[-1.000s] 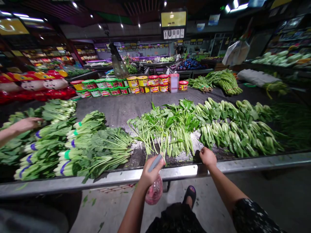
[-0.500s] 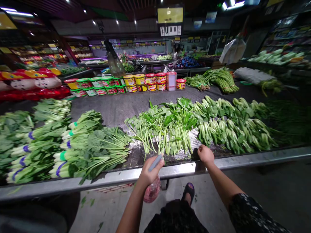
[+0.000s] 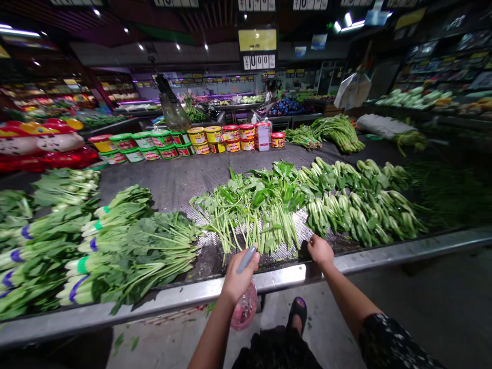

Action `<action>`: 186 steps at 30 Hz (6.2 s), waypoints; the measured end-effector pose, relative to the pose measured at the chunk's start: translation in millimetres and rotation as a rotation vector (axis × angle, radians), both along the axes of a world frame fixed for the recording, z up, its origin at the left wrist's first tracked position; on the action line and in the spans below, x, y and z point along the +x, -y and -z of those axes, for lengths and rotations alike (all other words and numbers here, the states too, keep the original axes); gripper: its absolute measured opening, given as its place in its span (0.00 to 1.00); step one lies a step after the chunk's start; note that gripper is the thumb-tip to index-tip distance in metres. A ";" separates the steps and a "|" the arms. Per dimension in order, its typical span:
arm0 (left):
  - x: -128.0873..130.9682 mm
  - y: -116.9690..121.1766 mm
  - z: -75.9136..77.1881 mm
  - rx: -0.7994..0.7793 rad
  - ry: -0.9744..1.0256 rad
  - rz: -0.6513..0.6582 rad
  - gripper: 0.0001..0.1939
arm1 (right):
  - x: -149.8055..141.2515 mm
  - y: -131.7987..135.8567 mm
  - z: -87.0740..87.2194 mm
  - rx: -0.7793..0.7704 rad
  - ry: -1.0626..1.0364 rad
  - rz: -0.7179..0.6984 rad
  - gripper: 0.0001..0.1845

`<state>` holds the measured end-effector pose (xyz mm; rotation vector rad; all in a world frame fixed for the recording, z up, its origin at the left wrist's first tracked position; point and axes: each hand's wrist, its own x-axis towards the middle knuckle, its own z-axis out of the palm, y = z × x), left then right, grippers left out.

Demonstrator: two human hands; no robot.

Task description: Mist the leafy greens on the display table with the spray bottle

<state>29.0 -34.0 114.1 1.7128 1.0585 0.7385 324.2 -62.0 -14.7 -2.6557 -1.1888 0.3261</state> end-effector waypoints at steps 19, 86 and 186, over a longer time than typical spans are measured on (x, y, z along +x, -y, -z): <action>47.1 -46.5 -35.9 0.072 0.139 -0.110 0.25 | -1.4 -3.8 -2.0 0.024 -0.004 -0.029 0.12; 155.9 -9.8 -38.9 0.145 0.070 -0.113 0.22 | 155.1 22.2 7.2 0.256 -0.030 -0.292 0.15; 313.8 22.3 -47.5 0.236 0.096 -0.090 0.16 | 244.4 39.5 28.4 0.407 -0.112 -0.101 0.17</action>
